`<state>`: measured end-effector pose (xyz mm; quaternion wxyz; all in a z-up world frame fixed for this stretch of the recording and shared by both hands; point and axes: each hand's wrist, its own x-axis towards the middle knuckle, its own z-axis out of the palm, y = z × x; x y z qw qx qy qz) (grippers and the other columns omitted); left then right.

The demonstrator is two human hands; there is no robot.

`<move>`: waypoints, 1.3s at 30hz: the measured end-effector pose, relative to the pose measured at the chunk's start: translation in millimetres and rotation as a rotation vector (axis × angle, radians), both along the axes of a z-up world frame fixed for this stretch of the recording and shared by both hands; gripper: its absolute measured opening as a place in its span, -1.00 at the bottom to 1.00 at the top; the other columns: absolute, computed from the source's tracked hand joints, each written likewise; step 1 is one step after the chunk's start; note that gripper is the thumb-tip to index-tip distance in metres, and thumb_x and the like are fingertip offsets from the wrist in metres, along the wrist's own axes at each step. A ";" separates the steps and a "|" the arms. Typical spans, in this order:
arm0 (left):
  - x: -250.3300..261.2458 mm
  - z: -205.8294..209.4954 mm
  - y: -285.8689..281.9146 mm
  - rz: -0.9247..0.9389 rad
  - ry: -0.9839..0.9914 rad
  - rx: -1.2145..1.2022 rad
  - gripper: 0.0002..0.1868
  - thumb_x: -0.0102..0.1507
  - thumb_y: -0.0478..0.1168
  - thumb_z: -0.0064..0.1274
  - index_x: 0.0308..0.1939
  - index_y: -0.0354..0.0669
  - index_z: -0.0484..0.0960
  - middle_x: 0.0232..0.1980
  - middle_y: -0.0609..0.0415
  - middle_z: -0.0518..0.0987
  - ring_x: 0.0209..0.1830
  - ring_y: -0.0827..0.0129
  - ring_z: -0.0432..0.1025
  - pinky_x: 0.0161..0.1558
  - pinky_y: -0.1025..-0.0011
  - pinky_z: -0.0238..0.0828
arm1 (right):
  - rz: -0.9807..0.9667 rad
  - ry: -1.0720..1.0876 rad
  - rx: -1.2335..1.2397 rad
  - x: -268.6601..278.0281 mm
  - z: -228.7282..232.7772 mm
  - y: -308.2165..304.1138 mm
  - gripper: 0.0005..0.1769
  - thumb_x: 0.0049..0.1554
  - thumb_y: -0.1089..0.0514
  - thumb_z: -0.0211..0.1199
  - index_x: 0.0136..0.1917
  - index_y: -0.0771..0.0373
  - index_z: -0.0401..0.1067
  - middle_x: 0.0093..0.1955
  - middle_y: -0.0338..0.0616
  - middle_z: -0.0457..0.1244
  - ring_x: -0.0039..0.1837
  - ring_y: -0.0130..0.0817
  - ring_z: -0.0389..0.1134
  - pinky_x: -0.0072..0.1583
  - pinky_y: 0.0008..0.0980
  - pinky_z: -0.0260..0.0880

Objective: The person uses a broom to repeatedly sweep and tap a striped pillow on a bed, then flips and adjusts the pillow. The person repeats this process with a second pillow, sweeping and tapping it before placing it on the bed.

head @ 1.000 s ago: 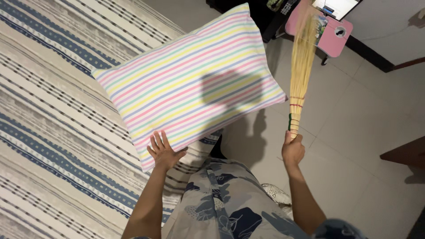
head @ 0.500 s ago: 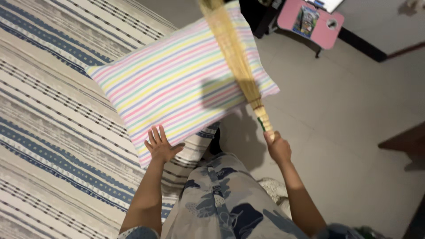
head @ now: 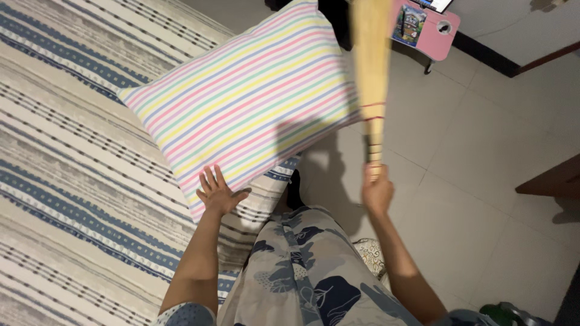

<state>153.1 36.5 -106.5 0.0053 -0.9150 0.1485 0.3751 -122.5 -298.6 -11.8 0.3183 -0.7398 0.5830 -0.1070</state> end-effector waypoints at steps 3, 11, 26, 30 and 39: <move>-4.2 -1.5 -2.3 0.042 -0.027 -0.034 0.51 0.06 0.50 0.16 0.59 0.09 -0.69 0.65 -0.08 -0.76 0.64 -0.07 -0.80 0.47 -0.35 -0.52 | 0.346 0.117 -0.168 10.2 -9.7 23.0 -0.40 0.24 -0.32 0.04 0.20 0.23 0.30 -0.21 0.14 0.39 -0.20 0.16 0.44 -0.11 0.13 0.40; -9.7 -14.9 30.5 0.467 -0.119 -0.180 0.52 0.06 0.39 0.27 0.60 -0.03 -0.63 0.63 -0.28 -0.70 0.62 -0.34 -0.66 0.50 -0.30 -0.52 | 0.099 0.477 -0.002 -82.7 -100.5 -1.7 -0.26 0.28 -0.46 -0.06 0.18 0.28 0.38 -0.12 0.27 0.40 -0.03 0.27 0.44 0.00 0.18 0.41; 1.0 -47.4 70.9 1.313 -0.185 -0.908 -0.34 0.28 0.23 0.07 0.11 -0.34 0.57 -0.15 0.02 0.62 -0.34 0.32 0.42 -0.29 0.27 0.37 | 0.206 -0.405 -0.387 -30.5 -31.7 40.6 -0.73 0.31 0.01 0.25 -0.01 0.25 0.32 -0.32 -0.02 0.28 -0.30 -0.18 0.31 -0.21 -0.21 0.30; -0.3 -24.8 53.0 1.402 -0.334 -1.008 -0.38 0.31 0.15 0.11 0.07 -0.42 0.57 -0.09 -0.04 0.67 -0.22 0.31 0.53 -0.17 0.31 0.47 | 0.718 -0.226 -0.445 -18.7 -69.3 99.2 -0.69 0.34 -0.10 0.16 0.07 0.18 0.30 -0.20 0.07 0.35 -0.22 -0.02 0.41 -0.16 -0.08 0.42; 8.7 -24.1 71.3 1.204 -0.429 -0.870 -0.36 0.38 0.20 -0.03 -0.04 -0.46 0.66 -0.11 -0.18 0.69 -0.18 0.21 0.57 -0.09 0.28 0.47 | 0.340 0.478 -0.061 -48.7 -99.5 18.6 -0.33 0.29 -0.44 -0.05 0.17 0.23 0.27 -0.16 0.24 0.39 -0.06 0.23 0.45 -0.01 0.18 0.42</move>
